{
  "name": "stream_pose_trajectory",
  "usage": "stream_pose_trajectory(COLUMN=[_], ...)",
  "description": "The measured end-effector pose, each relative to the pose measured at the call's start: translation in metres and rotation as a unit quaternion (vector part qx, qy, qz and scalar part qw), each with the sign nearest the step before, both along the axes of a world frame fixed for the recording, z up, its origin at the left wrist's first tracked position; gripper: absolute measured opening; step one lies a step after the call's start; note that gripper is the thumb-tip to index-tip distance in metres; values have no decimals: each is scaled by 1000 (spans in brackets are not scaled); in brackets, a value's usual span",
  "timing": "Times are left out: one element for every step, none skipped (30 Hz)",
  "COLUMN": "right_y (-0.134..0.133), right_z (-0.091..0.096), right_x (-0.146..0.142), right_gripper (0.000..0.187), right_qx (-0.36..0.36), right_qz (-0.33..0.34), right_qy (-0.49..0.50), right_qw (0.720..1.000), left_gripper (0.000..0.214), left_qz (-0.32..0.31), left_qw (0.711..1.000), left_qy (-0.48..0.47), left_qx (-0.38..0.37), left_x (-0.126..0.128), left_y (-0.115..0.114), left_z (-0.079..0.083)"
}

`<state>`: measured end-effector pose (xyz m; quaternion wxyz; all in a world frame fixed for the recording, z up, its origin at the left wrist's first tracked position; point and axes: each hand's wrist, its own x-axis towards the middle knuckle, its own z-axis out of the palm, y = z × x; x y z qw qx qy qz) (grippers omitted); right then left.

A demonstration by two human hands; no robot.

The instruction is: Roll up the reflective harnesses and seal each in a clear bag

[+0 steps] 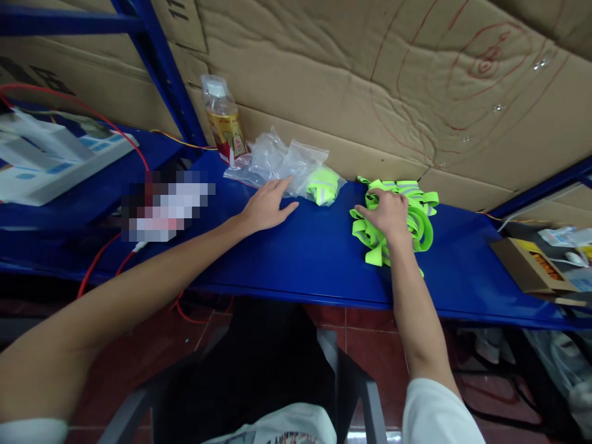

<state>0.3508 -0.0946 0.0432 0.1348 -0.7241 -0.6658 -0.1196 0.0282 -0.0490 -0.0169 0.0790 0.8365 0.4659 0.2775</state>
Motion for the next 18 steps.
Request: stream_pose_trajectory(right_y=[2, 5, 7, 10, 13, 15, 17, 19, 19, 19, 18, 16, 13, 10, 7, 4, 1, -1], right_z=[0, 0, -1, -2, -3, -4, -5, -6, -6, -5, -2, 2, 8, 15, 23, 32, 40, 47], right_x=[6, 12, 18, 24, 30, 35, 39, 43, 46, 48, 49, 49, 48, 46, 43, 38, 32, 25], right_gripper=[62, 64, 66, 68, 68, 69, 67, 63, 56, 46, 36, 30, 29, 33, 36, 36, 37, 37], right_qx=[-4, -8, -9, -10, -12, -17, -19, -16, -1, 29, 78, 133, 181, 217, 217, 194, 167, 144], right_qz=[-14, -30, -49, -70, -92, -111, -123, -128, -131, -134, -139, -140, -133, -116, -75, -24, 18, 49], right_qy=[-1, 1, 7, 18, 31, 45, 58, 71, 82, 92, 104, 120, 141, 167, 202, 233, 257, 275], right_qw=[1000, 1000, 999, 997, 995, 993, 991, 989, 988, 986, 982, 974, 964, 955, 952, 953, 952, 949], left_gripper=[77, 78, 78, 78, 77, 77, 78, 78, 78, 78, 78, 77, 77, 76, 75, 73, 71, 69], left_qz=[-6, -14, -24, -33, -39, -43, -45, -48, -51, -52, -52, -50, -47, -44, -44, -46, -48, -51], left_qw=[1000, 1000, 999, 999, 999, 999, 999, 998, 998, 998, 998, 998, 998, 998, 998, 998, 998, 998], left_qy=[-16, -26, -31, -32, -30, -27, -25, -25, -28, -33, -38, -42, -44, -45, -44, -41, -38, -37], left_qx=[2, 6, 10, 13, 14, 14, 12, 11, 11, 10, 9, 9, 9, 9, 8, 6, 4, 0], left_x=[1, 1, 2, 3, 4, 5, 6, 6, 6, 6, 6, 6, 6, 6, 6, 6, 6, 6], left_y=[-2, -3, -5, -6, -7, -7, -7, -6, -5, -5, -4, -4, -3, -3, -3, -2, -2, -2], left_z=[2, 3, 4, 3, 2, 1, -2, -3, -5, -6, -6, -6, -6, -6, -5, -5, -6, -6])
